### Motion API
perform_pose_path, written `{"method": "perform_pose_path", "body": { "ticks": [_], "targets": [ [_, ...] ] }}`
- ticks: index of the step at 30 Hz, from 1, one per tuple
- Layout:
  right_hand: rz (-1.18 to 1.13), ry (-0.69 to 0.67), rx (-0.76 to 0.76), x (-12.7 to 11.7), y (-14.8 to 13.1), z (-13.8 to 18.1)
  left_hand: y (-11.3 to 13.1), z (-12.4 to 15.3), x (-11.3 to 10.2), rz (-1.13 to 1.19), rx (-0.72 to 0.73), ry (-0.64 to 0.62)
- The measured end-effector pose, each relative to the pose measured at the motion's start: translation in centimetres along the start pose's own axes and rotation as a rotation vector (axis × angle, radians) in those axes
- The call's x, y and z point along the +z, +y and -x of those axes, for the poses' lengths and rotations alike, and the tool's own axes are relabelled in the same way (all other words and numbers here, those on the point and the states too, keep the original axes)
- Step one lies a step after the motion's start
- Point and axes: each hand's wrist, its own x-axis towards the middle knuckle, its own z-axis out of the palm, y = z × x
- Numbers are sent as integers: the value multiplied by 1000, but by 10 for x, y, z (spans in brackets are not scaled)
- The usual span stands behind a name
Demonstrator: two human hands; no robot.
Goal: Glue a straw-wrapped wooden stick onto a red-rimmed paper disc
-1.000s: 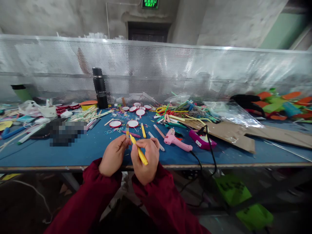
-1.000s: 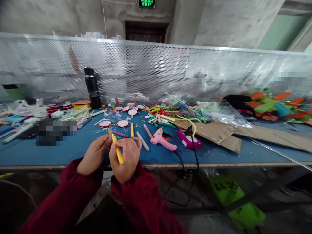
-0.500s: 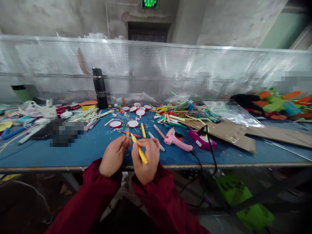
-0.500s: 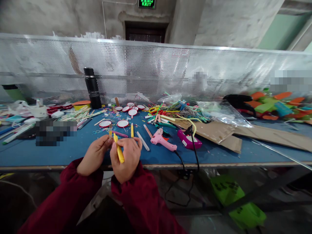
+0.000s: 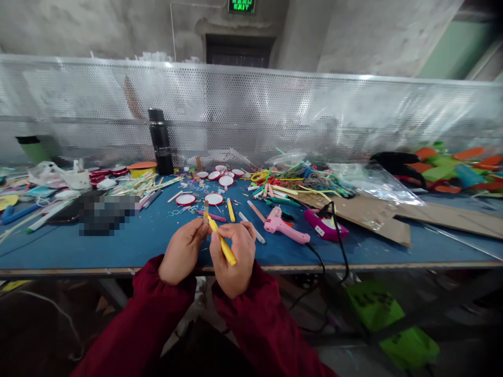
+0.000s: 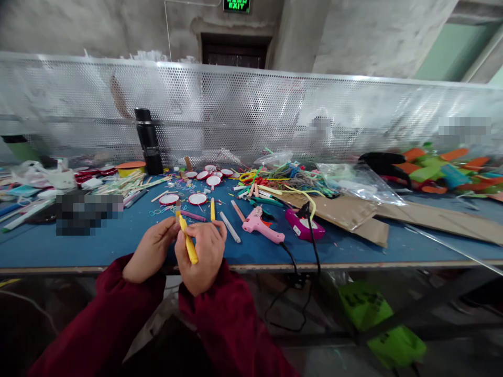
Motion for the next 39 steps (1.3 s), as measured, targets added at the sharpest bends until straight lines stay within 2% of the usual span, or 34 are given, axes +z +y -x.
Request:
{"method": "perform_pose_path", "body": {
  "ticks": [39],
  "targets": [
    [7, 6, -5, 0, 0, 0, 1, 0, 0, -21, -10, -26]
  ]
}}
